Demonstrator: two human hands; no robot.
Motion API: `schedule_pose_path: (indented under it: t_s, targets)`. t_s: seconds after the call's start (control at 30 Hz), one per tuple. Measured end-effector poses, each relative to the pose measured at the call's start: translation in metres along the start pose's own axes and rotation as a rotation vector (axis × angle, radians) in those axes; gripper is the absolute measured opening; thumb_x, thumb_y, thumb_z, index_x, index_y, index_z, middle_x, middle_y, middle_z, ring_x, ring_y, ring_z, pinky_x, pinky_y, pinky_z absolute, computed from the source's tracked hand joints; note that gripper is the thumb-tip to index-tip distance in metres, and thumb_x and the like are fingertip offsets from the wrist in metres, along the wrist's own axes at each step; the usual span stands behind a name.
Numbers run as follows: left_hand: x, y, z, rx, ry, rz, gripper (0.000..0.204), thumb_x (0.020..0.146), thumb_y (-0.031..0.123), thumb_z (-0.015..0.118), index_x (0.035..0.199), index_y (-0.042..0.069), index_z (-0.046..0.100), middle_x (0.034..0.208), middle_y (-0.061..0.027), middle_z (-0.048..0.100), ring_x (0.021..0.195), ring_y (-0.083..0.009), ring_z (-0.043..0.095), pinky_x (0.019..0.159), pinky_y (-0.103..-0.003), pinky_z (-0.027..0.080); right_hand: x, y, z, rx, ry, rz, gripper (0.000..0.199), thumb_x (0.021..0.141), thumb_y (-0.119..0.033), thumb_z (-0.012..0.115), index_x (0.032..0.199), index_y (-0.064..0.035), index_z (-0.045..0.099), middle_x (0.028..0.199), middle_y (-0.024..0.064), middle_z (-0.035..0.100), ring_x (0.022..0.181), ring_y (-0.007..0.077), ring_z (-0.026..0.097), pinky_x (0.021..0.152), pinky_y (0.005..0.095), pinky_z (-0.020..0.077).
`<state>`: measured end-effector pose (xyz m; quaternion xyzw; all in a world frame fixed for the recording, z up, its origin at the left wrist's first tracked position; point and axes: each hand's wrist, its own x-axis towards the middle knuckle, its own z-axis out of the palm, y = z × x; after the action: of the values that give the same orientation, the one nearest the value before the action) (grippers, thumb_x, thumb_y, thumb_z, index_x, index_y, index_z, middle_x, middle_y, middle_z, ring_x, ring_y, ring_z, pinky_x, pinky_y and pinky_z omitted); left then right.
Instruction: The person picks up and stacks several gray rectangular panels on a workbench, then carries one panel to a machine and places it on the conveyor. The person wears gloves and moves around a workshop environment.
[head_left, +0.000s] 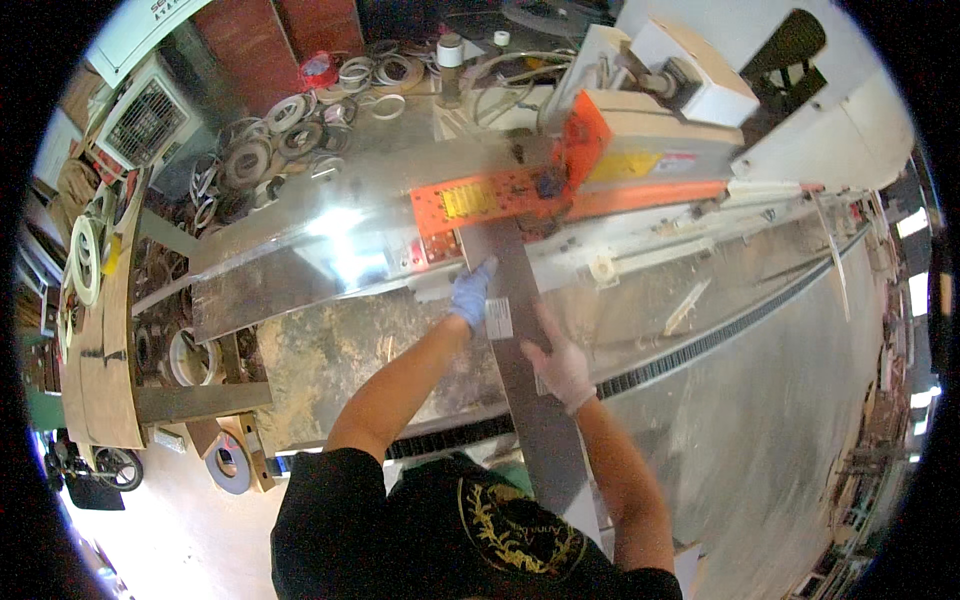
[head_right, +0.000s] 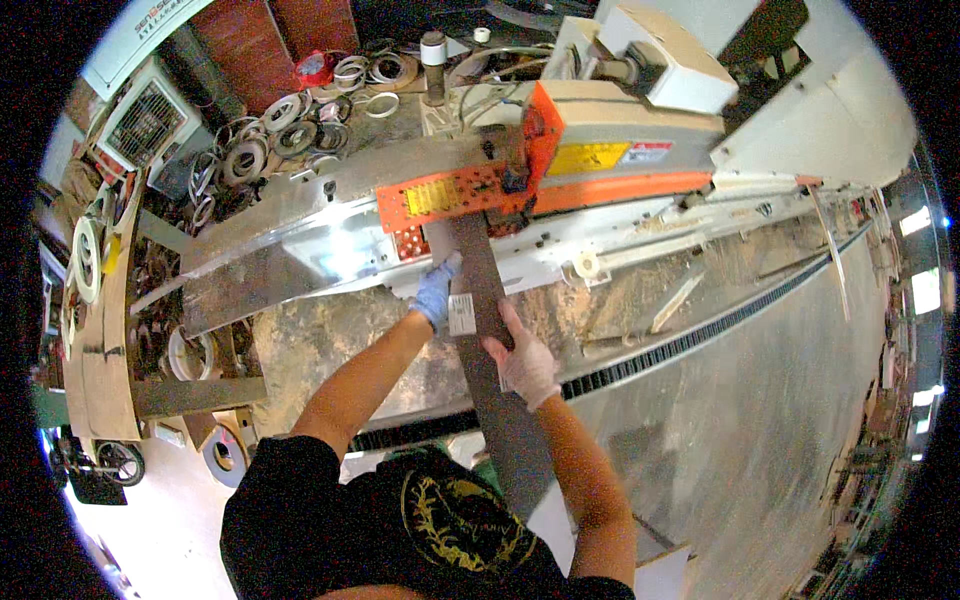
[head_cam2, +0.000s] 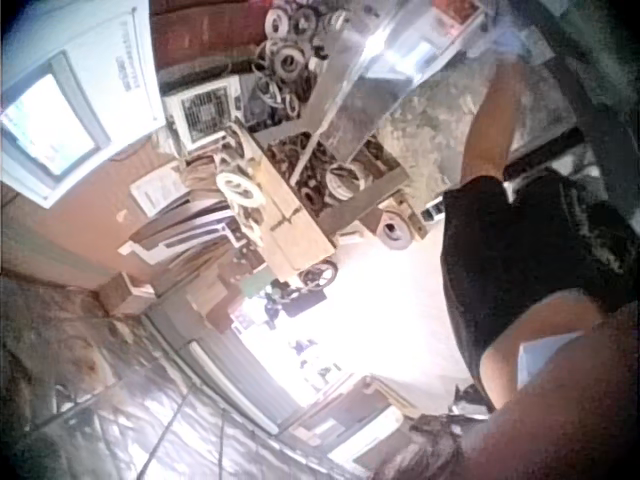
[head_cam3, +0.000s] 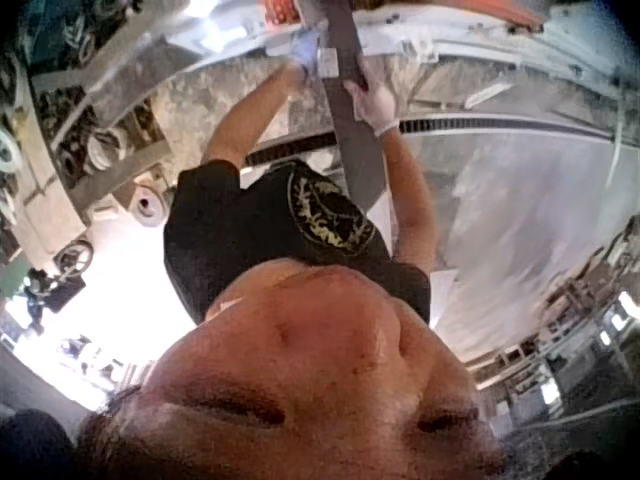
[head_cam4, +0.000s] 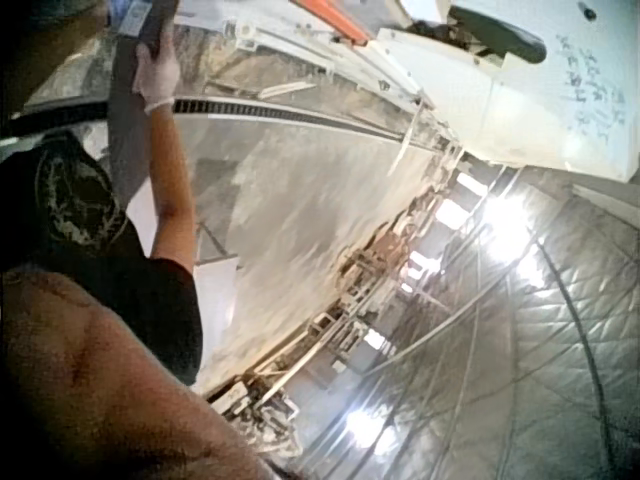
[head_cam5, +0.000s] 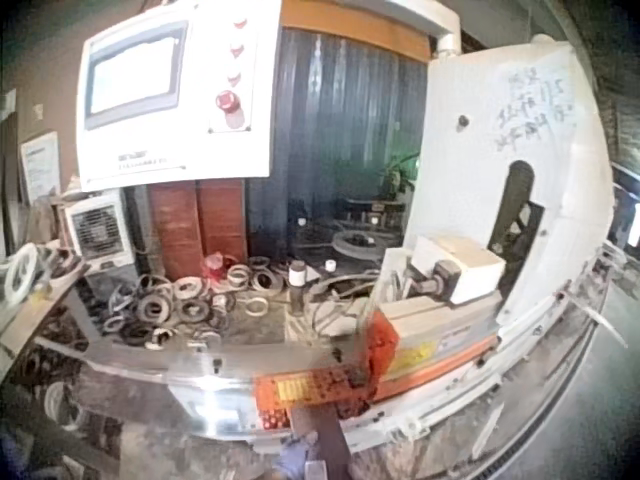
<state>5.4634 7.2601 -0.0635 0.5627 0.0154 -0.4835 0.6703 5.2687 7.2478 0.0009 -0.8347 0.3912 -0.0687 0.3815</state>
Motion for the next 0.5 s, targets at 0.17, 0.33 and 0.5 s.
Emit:
schedule_pose_path:
  t_s: [0.17,0.33,0.5]
  targets:
    - [0.009,-0.011,-0.006,0.041,-0.027,0.193,0.038,0.080,0.029,0.067,0.108,0.004,0.059,0.100,-0.0045,0.060,0.088,-0.0173,0.055,0.080,-0.032,0.044,0.033,0.002,0.012,0.652,-0.022,0.064,0.064,0.083,-0.019,0.065,0.135,-0.0030,0.032,0.124,0.0119,0.050,0.108,0.0179,0.050,0.088,0.0299,0.0418]
    - [0.015,-0.013,-0.009,0.128,-0.072,0.147,0.036,0.079,0.027,0.068,0.104,0.003,0.060,0.101,-0.0045,0.061,0.091,-0.0161,0.056,0.082,-0.032,0.043,0.040,0.027,0.030,0.808,-0.024,0.134,0.045,0.085,-0.017,0.061,0.124,-0.0023,0.045,0.106,0.0076,0.055,0.098,0.0172,0.054,0.081,0.0279,0.0470]
    - [0.001,0.006,0.000,0.050,-0.129,0.014,0.036,0.078,0.024,0.069,0.107,0.003,0.059,0.100,-0.0054,0.062,0.089,-0.0149,0.057,0.076,-0.031,0.046,0.047,0.019,0.020,1.010,-0.102,0.387,0.053,0.082,-0.020,0.064,0.125,0.0016,0.040,0.115,0.0078,0.052,0.103,0.0159,0.049,0.088,0.0301,0.0410]
